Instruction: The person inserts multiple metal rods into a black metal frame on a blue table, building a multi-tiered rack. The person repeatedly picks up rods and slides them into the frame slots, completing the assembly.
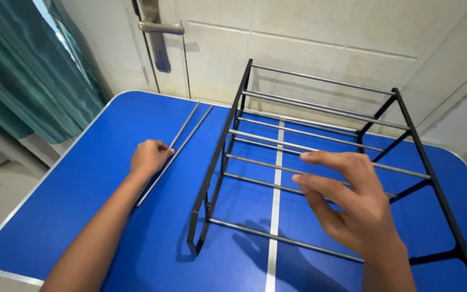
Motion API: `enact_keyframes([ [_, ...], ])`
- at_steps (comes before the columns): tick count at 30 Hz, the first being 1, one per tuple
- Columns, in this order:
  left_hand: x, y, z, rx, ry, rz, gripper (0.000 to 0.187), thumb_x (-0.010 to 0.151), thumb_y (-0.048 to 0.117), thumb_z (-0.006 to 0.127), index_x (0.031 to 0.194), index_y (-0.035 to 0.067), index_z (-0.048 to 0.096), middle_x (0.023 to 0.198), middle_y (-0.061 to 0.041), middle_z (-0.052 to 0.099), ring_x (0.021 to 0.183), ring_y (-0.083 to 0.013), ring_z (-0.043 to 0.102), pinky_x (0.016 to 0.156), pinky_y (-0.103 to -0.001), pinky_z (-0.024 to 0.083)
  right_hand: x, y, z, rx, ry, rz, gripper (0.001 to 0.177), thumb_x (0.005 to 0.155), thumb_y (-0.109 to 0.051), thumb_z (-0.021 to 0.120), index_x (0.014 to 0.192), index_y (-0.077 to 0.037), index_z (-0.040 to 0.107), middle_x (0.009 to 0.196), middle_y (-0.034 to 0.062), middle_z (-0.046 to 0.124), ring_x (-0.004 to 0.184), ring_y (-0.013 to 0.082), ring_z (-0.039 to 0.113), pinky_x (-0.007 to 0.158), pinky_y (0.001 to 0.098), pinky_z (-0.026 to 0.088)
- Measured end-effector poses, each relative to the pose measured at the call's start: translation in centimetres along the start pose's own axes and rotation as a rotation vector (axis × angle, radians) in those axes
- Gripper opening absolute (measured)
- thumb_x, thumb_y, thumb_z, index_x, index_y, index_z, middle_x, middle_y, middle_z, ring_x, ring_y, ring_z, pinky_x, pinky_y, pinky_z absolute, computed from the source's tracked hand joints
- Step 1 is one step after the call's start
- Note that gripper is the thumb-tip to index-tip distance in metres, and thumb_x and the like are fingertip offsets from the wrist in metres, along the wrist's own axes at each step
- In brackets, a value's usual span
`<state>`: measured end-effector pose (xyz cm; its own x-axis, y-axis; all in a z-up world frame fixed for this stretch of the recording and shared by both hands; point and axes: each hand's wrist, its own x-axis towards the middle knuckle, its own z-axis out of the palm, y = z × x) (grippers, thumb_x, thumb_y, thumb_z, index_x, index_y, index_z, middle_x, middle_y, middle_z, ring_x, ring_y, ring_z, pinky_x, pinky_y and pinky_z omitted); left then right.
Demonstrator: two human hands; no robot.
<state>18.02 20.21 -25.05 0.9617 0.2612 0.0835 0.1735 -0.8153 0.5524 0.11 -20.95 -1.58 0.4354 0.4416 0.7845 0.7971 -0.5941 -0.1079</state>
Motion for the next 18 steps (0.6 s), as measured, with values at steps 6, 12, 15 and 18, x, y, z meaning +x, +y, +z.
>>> enact_keyframes([
  [6, 0.5, 1.9, 1.6, -0.021, 0.039, 0.027, 0.027, 0.088, 0.035, 0.076, 0.101, 0.013, 0.081, 0.094, -0.013, 0.077, 0.089, -0.0329, 0.074, 0.08, -0.045, 0.058, -0.1, 0.2, 0.0, -0.014, -0.031, 0.017, 0.023, 0.079, -0.004, 0.083, 0.098, -0.013, 0.075, 0.121, 0.0053, 0.068, 0.102, 0.0207, 0.067, 0.086, 0.0358, 0.047],
  [12, -1.3, 2.6, 1.8, 0.052, 0.146, 0.179, 0.026, 0.09, 0.033, 0.074, 0.1, 0.01, 0.08, 0.101, -0.017, 0.071, 0.091, -0.0371, 0.07, 0.08, -0.048, 0.056, -0.1, 0.6, 0.1, 0.012, -0.028, 0.019, 0.022, 0.081, -0.004, 0.082, 0.099, -0.013, 0.074, 0.122, 0.0054, 0.068, 0.106, 0.0212, 0.068, 0.087, 0.0366, 0.047],
  [15, -2.3, 3.1, 1.5, 0.075, 0.118, 0.193, 0.029, 0.086, 0.034, 0.076, 0.102, 0.01, 0.079, 0.104, -0.016, 0.069, 0.091, -0.0375, 0.069, 0.079, -0.049, 0.055, 0.0, 0.4, 0.2, 0.032, -0.074, 0.028, 0.019, 0.081, -0.006, 0.081, 0.097, -0.012, 0.074, 0.121, 0.0051, 0.069, 0.107, 0.0225, 0.067, 0.089, 0.0373, 0.048],
  [18, -3.1, 3.5, 1.0, 0.08, 0.1, 0.186, 0.026, 0.087, 0.03, 0.074, 0.104, 0.01, 0.078, 0.106, -0.015, 0.069, 0.093, -0.0366, 0.07, 0.08, -0.048, 0.056, 0.2, 0.1, 0.3, 0.049, -0.148, 0.041, 0.016, 0.081, -0.008, 0.079, 0.095, -0.013, 0.074, 0.12, 0.0044, 0.07, 0.105, 0.0225, 0.068, 0.088, 0.0374, 0.049],
])
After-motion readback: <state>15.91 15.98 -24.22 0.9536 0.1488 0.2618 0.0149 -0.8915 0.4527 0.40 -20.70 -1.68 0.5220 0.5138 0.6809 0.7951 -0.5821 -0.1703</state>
